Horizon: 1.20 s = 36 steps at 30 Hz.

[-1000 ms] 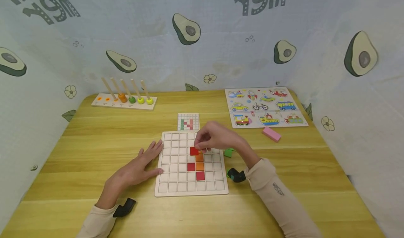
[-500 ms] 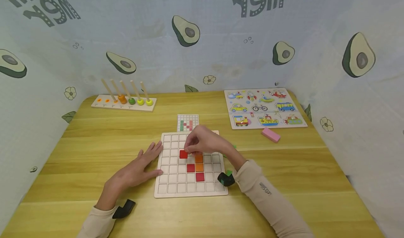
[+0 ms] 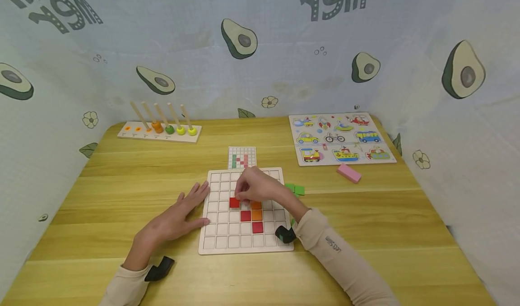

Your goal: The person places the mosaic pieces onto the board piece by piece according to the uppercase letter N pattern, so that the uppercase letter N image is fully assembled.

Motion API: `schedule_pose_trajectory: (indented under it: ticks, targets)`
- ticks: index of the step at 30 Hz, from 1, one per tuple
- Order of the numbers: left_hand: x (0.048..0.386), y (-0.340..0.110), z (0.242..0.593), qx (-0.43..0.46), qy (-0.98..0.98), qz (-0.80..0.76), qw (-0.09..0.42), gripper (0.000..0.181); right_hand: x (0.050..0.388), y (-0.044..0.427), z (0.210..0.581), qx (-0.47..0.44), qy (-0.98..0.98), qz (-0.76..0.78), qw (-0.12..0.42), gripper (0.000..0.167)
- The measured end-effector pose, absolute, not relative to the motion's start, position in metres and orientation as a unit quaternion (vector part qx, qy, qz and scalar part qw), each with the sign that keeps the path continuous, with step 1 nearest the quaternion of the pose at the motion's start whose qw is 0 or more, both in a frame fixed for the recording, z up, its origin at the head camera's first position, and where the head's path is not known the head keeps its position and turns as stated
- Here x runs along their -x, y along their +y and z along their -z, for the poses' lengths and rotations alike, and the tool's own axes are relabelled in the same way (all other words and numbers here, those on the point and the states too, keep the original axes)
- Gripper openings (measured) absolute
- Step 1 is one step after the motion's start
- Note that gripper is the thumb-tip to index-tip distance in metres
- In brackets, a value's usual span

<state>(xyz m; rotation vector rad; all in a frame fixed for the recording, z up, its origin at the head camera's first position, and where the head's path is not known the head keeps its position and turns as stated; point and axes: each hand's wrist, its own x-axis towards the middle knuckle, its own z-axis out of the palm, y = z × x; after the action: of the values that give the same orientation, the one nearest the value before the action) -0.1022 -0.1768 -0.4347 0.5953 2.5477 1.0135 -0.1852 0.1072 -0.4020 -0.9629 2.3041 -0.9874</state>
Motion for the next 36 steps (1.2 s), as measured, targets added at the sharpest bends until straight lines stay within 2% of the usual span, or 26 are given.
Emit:
schedule_pose_trajectory:
  ticks: [10, 22, 36]
  targets:
    - [0.102, -0.177, 0.434, -0.211, 0.896, -0.355, 0.166, 0.085, 0.183, 0.103, 0.405, 0.356, 0.844, 0.334, 0.221, 0.013]
    - [0.104, -0.176, 0.435, -0.212, 0.896, -0.353, 0.166, 0.085, 0.182, 0.098, 0.409, 0.353, 0.862, 0.308, 0.195, 0.009]
    - [0.103, -0.176, 0.434, -0.207, 0.895, -0.357, 0.168, 0.085, 0.181, 0.095, 0.411, 0.336, 0.866, 0.317, 0.194, 0.009]
